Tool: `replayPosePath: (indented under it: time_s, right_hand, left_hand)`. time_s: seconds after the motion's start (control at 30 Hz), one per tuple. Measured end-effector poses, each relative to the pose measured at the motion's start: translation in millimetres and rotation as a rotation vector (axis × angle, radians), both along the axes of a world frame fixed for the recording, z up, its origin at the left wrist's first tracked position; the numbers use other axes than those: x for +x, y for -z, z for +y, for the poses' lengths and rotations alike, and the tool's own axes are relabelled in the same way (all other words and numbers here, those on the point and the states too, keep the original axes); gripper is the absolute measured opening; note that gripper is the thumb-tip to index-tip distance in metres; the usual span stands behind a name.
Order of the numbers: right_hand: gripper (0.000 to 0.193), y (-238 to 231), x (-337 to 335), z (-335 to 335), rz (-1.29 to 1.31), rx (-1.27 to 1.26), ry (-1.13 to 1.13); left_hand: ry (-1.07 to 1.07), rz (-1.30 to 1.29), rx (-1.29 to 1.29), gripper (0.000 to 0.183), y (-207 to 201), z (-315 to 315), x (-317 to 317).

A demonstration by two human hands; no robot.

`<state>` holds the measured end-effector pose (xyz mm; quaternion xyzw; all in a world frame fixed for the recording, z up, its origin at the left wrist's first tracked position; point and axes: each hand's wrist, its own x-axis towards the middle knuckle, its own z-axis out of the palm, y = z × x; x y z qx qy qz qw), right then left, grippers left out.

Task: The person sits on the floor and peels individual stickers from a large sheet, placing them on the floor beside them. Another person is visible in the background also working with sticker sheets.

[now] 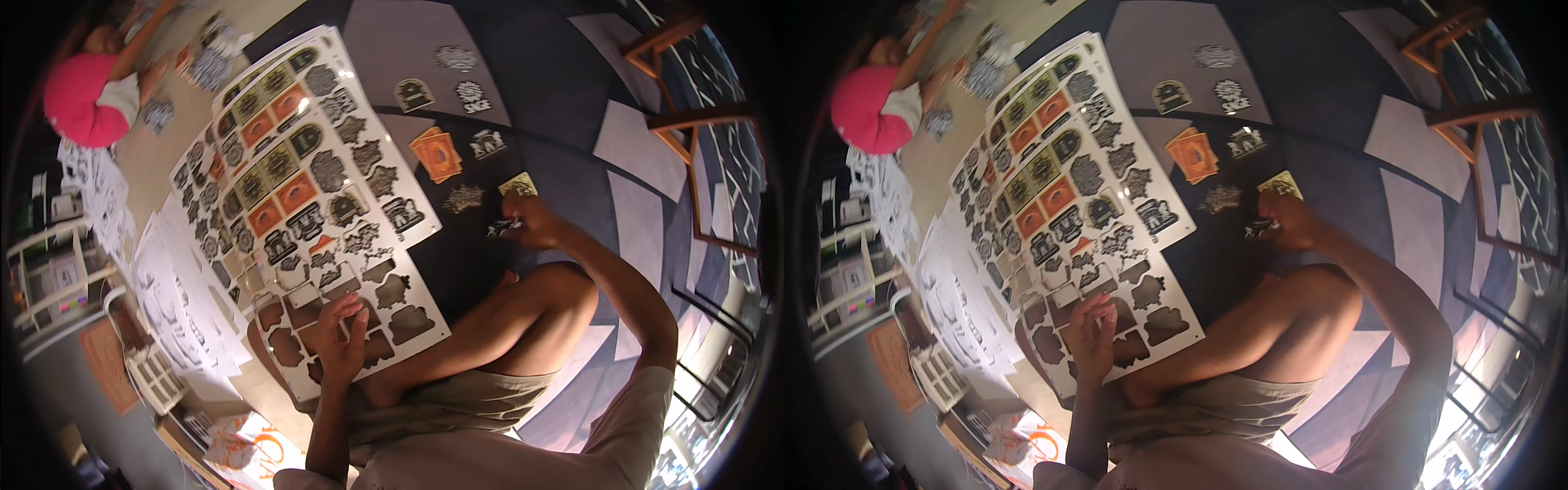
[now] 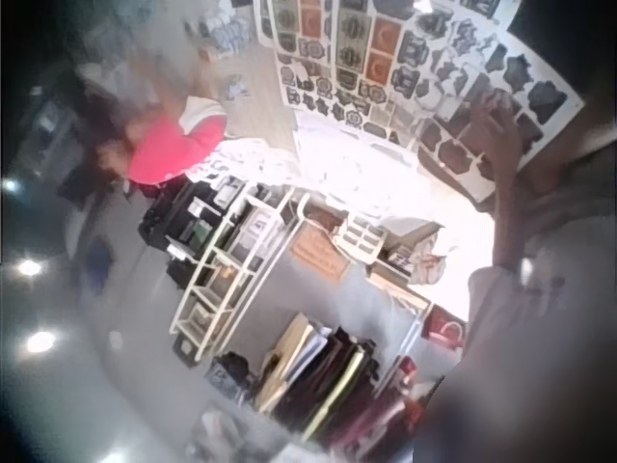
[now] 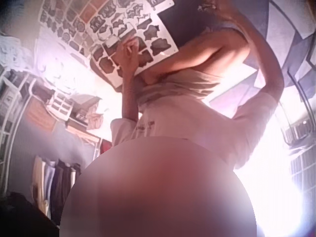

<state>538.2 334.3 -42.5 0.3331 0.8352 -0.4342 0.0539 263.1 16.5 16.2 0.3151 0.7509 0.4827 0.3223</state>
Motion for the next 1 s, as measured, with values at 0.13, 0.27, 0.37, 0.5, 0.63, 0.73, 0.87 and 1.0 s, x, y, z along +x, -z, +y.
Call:
replayPosePath:
  time_s: [0.13,0.27,0.37,0.5,0.63,0.73,0.87,1.0]
  right_hand:
    - [0.039,-8.3,-18.8,54.8,0.176,-0.241,0.266]
    - [0.044,-17.4,-47.7,100.2,0.104,0.116,0.258]
    - [0.040,-21.8,-79.5,82.4,0.087,0.542,0.236]
    - [0.050,-19.4,-119.8,-19.5,-0.264,-0.056,-0.036]
    - [0.048,-12.1,-147.2,-109.7,-0.183,-0.316,0.158]
    - [0.031,-23.7,-147.6,-117.2,-0.030,-0.505,0.319]
    - [0.016,-55.5,-138.5,-104.8,0.170,-0.692,0.490]
    - [0.012,-81.1,-119.0,-118.9,0.197,-0.736,0.474]
  left_hand:
    - [-0.079,-0.012,-0.078,0.033,-19.0,-24.4,-15.1]
    - [-0.077,0.481,-0.312,0.029,-34.0,-50.4,-50.2]
    - [-0.284,0.447,-0.206,0.034,-20.6,-63.7,-98.2]
    - [-0.456,0.491,-0.327,0.047,19.3,-63.5,-181.0]
    - [-0.299,0.097,-0.475,0.057,37.6,-54.8,-208.1]
    - [-0.359,-0.038,-0.280,0.049,24.4,-48.0,-204.7]
    - [-0.439,-0.183,-0.118,0.042,-11.6,-51.4,-196.1]
    - [-0.446,-0.285,-0.062,0.042,-37.2,-76.3,-176.5]
